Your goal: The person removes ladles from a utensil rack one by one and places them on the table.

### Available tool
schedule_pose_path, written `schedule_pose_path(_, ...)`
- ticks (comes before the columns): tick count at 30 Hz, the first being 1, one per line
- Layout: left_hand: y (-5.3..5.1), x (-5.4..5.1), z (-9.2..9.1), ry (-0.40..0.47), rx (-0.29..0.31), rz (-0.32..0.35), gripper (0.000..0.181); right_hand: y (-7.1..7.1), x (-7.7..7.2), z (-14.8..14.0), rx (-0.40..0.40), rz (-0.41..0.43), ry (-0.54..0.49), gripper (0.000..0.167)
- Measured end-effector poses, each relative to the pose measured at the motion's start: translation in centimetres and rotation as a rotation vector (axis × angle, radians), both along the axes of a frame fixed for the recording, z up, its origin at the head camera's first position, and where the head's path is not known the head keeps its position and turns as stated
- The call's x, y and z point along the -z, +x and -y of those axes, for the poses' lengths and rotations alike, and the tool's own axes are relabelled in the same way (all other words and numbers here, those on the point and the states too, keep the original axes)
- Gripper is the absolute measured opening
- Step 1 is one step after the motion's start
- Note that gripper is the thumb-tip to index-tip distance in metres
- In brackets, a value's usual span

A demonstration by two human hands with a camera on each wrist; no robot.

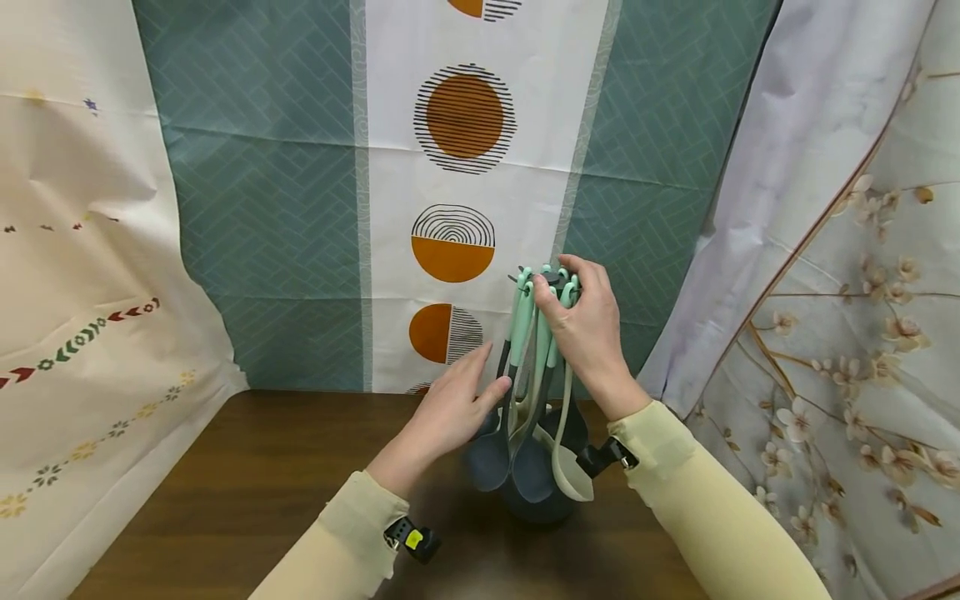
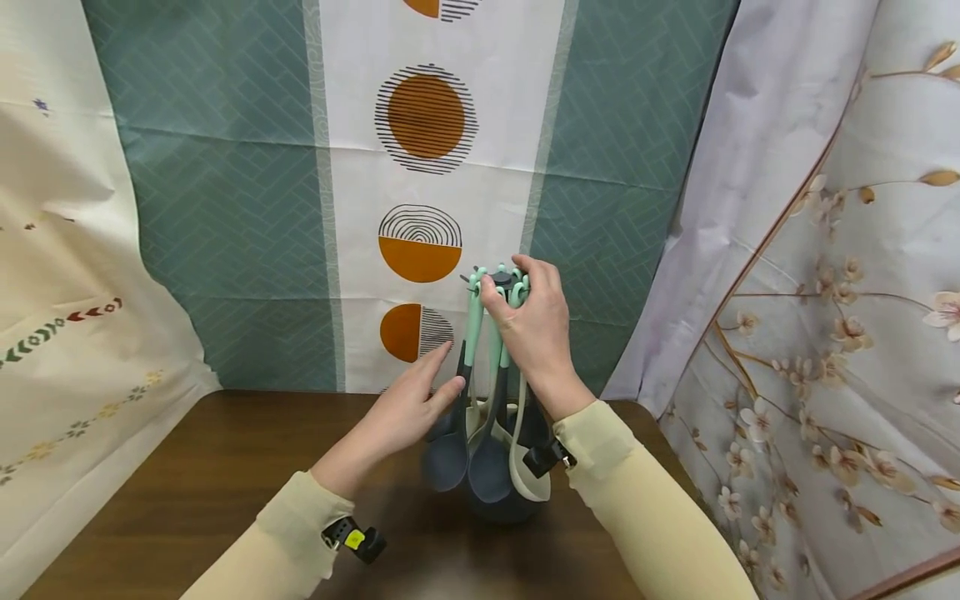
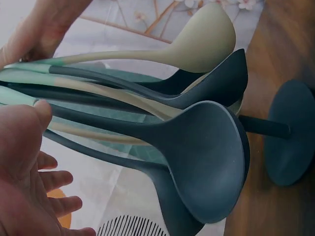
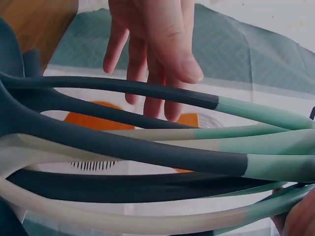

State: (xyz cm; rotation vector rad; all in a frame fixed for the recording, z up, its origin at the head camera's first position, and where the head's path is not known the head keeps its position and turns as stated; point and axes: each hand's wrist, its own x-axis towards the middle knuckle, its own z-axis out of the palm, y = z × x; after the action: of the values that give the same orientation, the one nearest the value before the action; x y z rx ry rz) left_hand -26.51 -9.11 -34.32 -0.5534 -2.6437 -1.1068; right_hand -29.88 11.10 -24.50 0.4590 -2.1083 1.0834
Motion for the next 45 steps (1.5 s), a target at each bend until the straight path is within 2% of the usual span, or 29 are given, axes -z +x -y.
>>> schedule_pose_path(8,0.6,0.0,1.1,0.02,-0.017,-0.005,0.078,0.1,0.3,0.9,-0.054,0.028,-0.047,0.069)
schedule_pose_path(15,1.1,0.4,1.6,0.028,-0.008,-0.015,0.081,0.2,0.6,1.0,-0.113,0.027,-0.045,0.067)
schedule_pose_path(19,1.3,0.6,1.1,0.031,0.011,-0.028,0.081,0.3,0.6,0.2,-0.163,0.041,-0.042,0.064)
schedule_pose_path(26,1.4,0.9,0.2,0.051,0.044,-0.048,0.078,-0.2,0.6,-2.0,-0.298,0.086,0.009,0.063)
schedule_pose_path(32,1.3,1.2,-0.4,0.038,0.055,-0.054,0.079,-0.5,0.6,-3.4,-0.36,0.086,0.016,0.061)
schedule_pose_path(37,1.5,1.7,-0.4,0.047,0.048,-0.015,0.078,-0.2,0.5,-4.1,-0.369,0.093,0.055,0.061)
schedule_pose_path(41,1.5,2.3,-0.3,0.068,0.042,-0.026,0.072,0.3,0.4,-4.6,-0.354,0.101,0.104,0.061)
schedule_pose_path(43,1.5,2.6,-0.3,0.076,0.039,-0.045,0.067,0.7,0.3,-4.8,-0.309,0.061,0.143,0.061)
schedule_pose_path(45,1.5,2.8,-0.3,0.083,0.037,-0.06,0.063,1.4,0.3,-4.8,-0.233,-0.027,0.182,0.062)
